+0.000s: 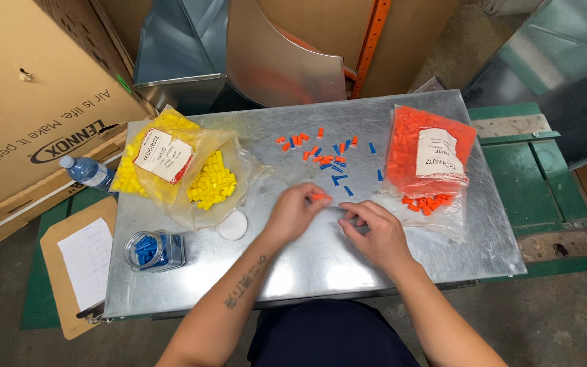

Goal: The person sorts small plastic pieces by color on a metal table. They pick up blue, yellow, and orange pieces from a mixed pile and place them into separate clear plastic bags or a small container. The person continues sorting the pieces one by one throughout the video.

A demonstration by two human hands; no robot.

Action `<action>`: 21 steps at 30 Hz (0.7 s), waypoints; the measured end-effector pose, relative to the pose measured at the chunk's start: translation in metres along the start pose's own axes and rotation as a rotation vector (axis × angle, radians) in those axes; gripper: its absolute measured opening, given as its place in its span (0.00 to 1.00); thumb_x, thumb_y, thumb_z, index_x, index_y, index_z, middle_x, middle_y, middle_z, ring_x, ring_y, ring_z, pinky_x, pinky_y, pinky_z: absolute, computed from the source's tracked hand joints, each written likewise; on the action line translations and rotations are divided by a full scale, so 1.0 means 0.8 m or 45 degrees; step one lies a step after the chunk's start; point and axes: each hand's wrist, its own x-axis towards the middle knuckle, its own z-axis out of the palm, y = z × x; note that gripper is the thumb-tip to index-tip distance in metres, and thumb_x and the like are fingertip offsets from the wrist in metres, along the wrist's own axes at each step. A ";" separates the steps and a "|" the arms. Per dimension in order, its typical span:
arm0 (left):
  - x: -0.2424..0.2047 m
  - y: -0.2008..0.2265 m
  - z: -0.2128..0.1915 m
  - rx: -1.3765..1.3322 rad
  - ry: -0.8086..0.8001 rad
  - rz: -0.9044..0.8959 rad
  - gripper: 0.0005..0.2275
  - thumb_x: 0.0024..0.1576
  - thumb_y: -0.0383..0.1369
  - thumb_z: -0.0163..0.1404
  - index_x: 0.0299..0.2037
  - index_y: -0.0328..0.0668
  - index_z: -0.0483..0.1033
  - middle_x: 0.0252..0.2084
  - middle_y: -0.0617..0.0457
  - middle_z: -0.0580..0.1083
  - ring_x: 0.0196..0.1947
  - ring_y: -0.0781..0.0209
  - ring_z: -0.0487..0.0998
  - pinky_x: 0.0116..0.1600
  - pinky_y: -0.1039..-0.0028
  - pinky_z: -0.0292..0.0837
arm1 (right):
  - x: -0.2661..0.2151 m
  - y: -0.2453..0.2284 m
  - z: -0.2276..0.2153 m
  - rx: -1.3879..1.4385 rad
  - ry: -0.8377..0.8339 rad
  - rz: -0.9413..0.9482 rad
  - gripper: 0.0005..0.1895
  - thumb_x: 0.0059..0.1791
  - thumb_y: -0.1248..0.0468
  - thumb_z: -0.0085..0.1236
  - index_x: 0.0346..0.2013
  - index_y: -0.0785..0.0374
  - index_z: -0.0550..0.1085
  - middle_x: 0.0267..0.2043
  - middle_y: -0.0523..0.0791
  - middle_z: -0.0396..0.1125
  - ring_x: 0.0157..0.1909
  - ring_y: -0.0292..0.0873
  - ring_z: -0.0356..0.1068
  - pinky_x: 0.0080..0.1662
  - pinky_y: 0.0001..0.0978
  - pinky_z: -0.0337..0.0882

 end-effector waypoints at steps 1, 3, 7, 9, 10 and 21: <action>-0.007 0.006 0.009 -0.209 -0.013 -0.037 0.08 0.58 0.34 0.60 0.43 0.42 0.84 0.35 0.42 0.79 0.39 0.43 0.80 0.46 0.54 0.77 | -0.001 -0.004 -0.004 0.112 -0.034 0.078 0.14 0.46 0.66 0.69 0.47 0.53 0.83 0.33 0.41 0.76 0.33 0.42 0.75 0.38 0.34 0.76; -0.020 0.011 0.031 -0.419 -0.038 -0.070 0.08 0.57 0.34 0.61 0.44 0.43 0.85 0.32 0.46 0.77 0.31 0.54 0.78 0.40 0.63 0.76 | -0.003 -0.006 -0.011 0.218 -0.061 0.164 0.18 0.45 0.67 0.69 0.50 0.54 0.82 0.37 0.43 0.79 0.34 0.43 0.77 0.38 0.33 0.76; -0.034 0.011 0.075 -0.735 -0.059 -0.215 0.09 0.60 0.37 0.62 0.45 0.42 0.86 0.24 0.55 0.71 0.24 0.67 0.71 0.33 0.76 0.71 | -0.013 0.008 -0.025 0.301 -0.020 0.141 0.11 0.47 0.66 0.69 0.44 0.56 0.84 0.32 0.41 0.78 0.32 0.41 0.77 0.38 0.32 0.77; -0.037 0.016 0.085 -0.802 -0.058 -0.241 0.09 0.61 0.38 0.62 0.44 0.43 0.86 0.22 0.57 0.72 0.24 0.71 0.70 0.32 0.79 0.70 | -0.018 0.015 -0.036 0.297 -0.021 0.157 0.09 0.46 0.66 0.69 0.42 0.57 0.84 0.30 0.42 0.78 0.32 0.41 0.77 0.38 0.33 0.78; -0.039 0.020 0.085 -0.740 -0.040 -0.211 0.08 0.61 0.37 0.62 0.43 0.44 0.87 0.25 0.54 0.75 0.25 0.69 0.73 0.33 0.78 0.72 | -0.019 0.016 -0.044 0.260 -0.001 0.145 0.08 0.47 0.66 0.69 0.40 0.56 0.84 0.30 0.42 0.78 0.32 0.42 0.77 0.38 0.33 0.78; -0.040 0.031 0.083 -0.522 0.003 -0.070 0.11 0.67 0.33 0.52 0.55 0.44 0.84 0.35 0.49 0.79 0.30 0.64 0.72 0.39 0.71 0.70 | -0.034 0.101 -0.106 -0.411 0.096 0.129 0.12 0.49 0.62 0.69 0.47 0.51 0.84 0.44 0.40 0.79 0.48 0.46 0.78 0.52 0.40 0.74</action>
